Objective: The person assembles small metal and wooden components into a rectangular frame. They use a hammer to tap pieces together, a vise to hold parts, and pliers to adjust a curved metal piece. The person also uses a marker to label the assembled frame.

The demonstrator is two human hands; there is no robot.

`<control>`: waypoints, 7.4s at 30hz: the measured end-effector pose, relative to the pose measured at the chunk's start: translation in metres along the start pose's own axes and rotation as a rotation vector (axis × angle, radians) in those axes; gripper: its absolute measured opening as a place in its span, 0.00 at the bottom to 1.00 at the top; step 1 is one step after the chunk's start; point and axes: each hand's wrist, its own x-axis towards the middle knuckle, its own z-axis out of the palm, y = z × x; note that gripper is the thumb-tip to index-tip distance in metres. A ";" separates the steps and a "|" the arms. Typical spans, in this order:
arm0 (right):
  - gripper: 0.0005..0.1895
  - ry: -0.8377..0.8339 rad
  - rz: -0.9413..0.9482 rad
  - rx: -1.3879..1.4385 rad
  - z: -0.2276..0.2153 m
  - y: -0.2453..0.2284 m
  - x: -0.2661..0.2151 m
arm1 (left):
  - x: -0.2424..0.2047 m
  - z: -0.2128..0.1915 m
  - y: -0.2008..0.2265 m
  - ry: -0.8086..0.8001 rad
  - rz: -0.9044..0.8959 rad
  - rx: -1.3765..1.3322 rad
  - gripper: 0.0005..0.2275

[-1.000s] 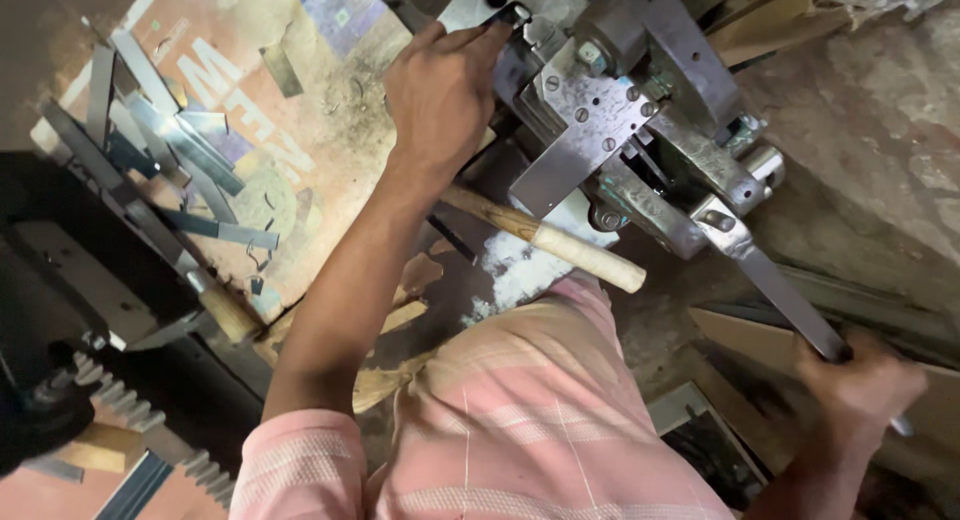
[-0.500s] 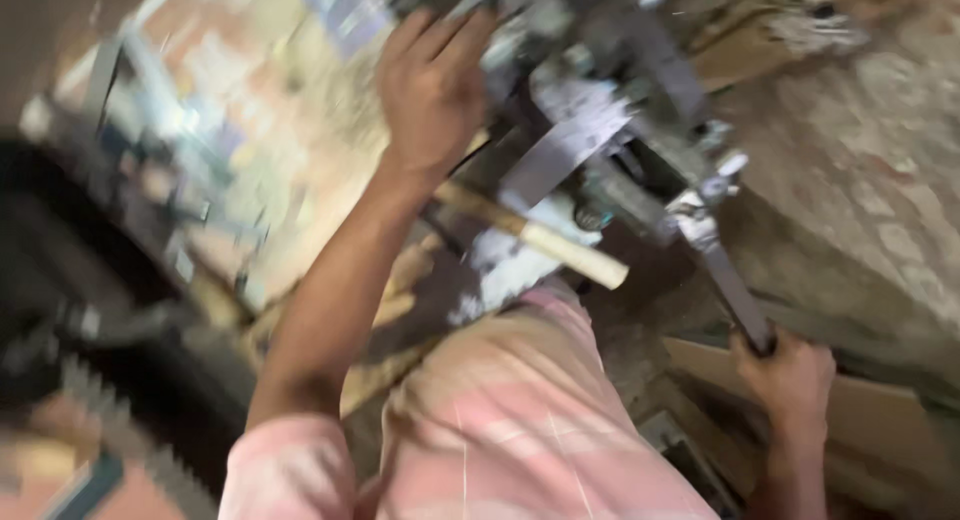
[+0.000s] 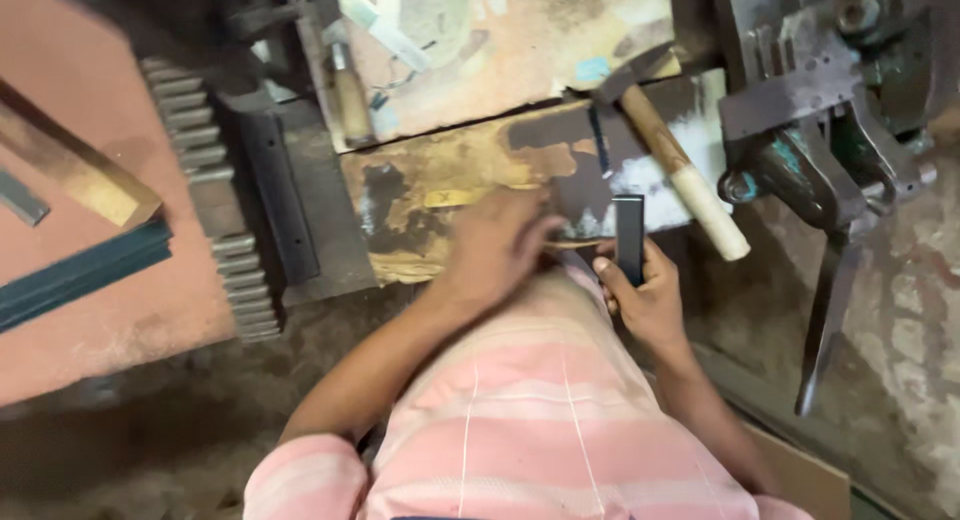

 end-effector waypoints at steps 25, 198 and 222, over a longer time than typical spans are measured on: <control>0.18 -0.441 -0.201 0.044 0.165 -0.024 -0.033 | -0.177 -0.135 -0.013 0.775 -0.513 -0.766 0.23; 0.32 -0.734 -0.987 -0.803 1.002 -0.172 -0.217 | -0.535 -0.827 -0.410 1.278 -0.806 0.311 0.09; 0.35 -0.772 -0.892 -0.905 1.038 -0.170 -0.241 | -0.547 -0.816 -0.398 0.593 -0.477 0.967 0.09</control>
